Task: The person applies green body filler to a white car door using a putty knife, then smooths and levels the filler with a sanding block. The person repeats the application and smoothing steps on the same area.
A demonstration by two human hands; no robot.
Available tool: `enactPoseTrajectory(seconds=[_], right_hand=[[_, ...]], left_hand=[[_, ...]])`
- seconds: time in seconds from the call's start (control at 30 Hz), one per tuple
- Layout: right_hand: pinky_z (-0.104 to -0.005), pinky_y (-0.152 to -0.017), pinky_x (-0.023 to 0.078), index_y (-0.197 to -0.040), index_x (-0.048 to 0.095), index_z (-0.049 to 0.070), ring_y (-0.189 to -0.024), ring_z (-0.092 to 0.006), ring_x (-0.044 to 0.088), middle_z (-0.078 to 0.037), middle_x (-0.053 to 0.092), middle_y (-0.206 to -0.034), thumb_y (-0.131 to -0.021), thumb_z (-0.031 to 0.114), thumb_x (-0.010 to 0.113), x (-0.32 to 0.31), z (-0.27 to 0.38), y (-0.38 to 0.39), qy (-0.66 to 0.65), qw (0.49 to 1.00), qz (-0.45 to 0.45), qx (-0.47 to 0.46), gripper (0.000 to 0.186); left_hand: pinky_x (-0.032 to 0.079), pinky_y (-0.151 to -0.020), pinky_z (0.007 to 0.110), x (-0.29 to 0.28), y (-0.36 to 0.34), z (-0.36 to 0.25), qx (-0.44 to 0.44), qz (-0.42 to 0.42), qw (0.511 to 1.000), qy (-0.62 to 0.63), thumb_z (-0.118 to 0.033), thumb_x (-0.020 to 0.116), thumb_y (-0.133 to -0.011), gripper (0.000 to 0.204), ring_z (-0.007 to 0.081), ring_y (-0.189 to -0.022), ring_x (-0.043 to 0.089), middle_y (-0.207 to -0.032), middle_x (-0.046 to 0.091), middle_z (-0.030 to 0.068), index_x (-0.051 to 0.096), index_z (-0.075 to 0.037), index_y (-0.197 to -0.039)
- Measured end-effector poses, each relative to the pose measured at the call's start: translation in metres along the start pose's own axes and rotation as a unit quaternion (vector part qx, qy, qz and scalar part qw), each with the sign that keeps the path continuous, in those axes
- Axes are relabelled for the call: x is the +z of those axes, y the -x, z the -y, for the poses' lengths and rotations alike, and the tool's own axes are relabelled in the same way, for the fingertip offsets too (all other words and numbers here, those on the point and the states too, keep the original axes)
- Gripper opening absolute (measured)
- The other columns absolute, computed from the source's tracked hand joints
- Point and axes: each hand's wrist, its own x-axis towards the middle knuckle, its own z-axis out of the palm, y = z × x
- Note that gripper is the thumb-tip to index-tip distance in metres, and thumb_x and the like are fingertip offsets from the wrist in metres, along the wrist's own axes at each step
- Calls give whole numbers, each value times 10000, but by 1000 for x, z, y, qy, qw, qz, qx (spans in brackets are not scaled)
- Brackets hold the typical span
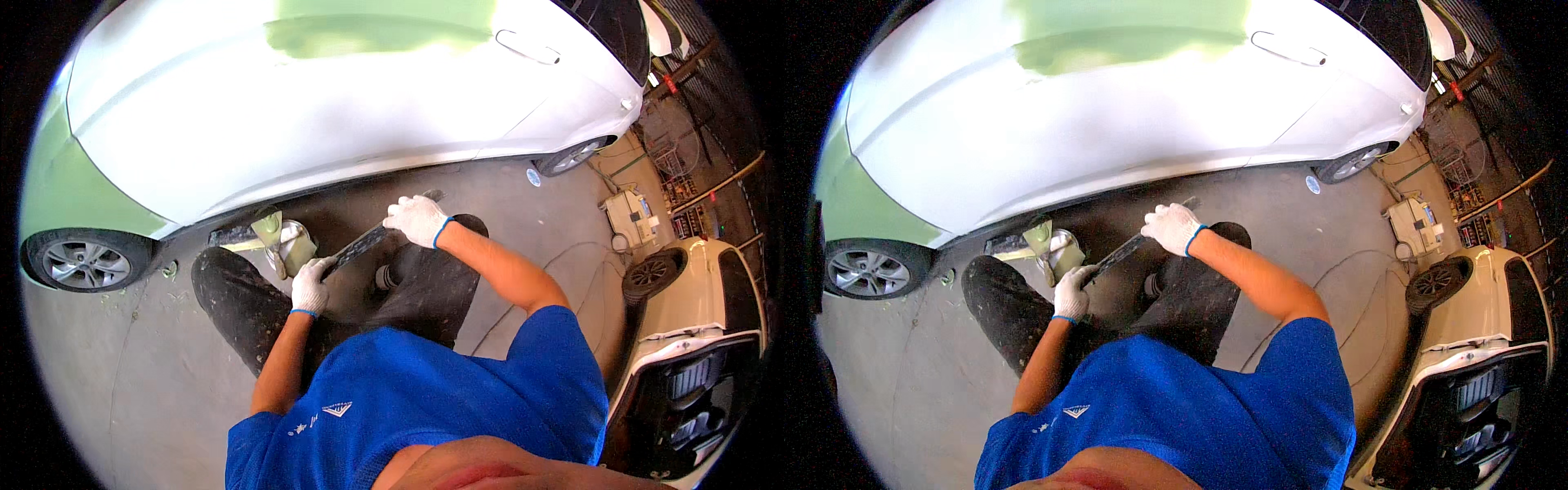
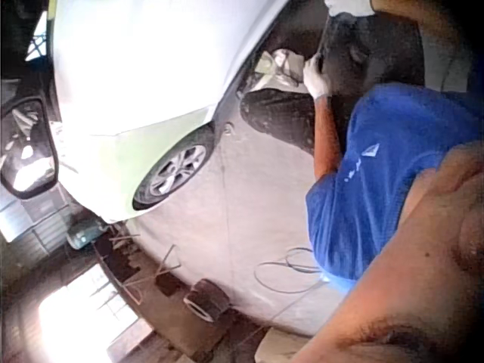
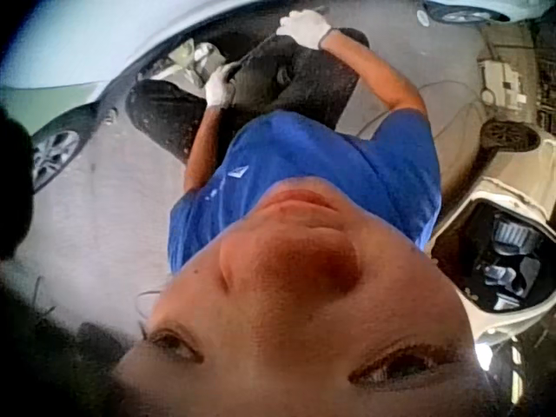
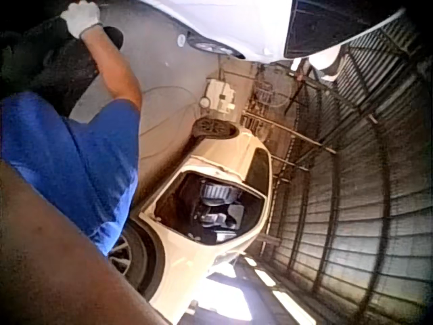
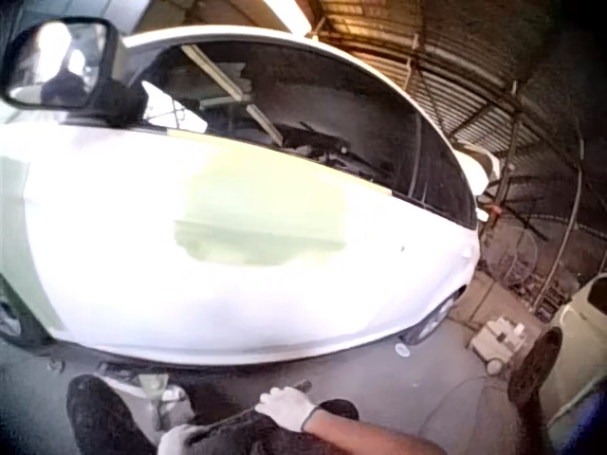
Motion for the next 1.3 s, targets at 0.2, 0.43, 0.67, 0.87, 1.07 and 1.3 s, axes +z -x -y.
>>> enactPoseTrajectory(seconds=[0.2,0.43,0.67,0.87,1.07,1.3], right_hand=[[-487,-718,591,-869,764,144,-855,-324,735,-111,743,-876,-858,160,614,-8,28,-41,6,997,-37,-64,151],[-461,-676,602,-797,797,105,-777,-328,756,-141,763,-800,-822,199,640,-22,106,-93,18,989,51,-139,185],[-480,-644,582,-827,802,81,-758,-345,743,-159,759,-815,-798,212,659,26,159,-110,-16,977,66,-200,196],[-483,-606,569,-791,788,67,-717,-333,735,-157,747,-773,-775,206,663,30,158,-113,-40,979,9,-198,188],[-466,-620,573,-793,788,58,-718,-327,737,-153,750,-776,-777,207,661,27,155,-112,-29,979,17,-199,196],[-463,-623,571,-791,790,69,-725,-319,740,-146,753,-773,-784,209,658,30,154,-116,-20,977,29,-208,193]], left_hand=[[535,-927,467,-9,9,5,-21,18,1000,2,-69,602,-828,347,376,-1050,667,-1090,711,158,725,-124,-1148],[559,-888,489,-9,11,-5,-30,135,986,-93,-312,684,-852,321,403,-983,695,-1010,732,206,736,-92,-1079],[565,-783,549,16,25,28,-10,181,976,-123,-440,605,-944,375,444,-840,711,-897,734,248,738,-90,-963],[563,-762,556,9,23,29,-18,190,972,-136,-411,599,-946,367,443,-809,710,-879,733,247,733,-69,-939],[567,-751,547,15,22,34,-11,180,975,-133,-410,611,-937,379,434,-784,710,-848,729,242,734,-55,-883],[565,-762,539,17,23,36,-17,172,976,-130,-411,623,-928,378,431,-805,710,-854,732,234,742,-55,-884]])
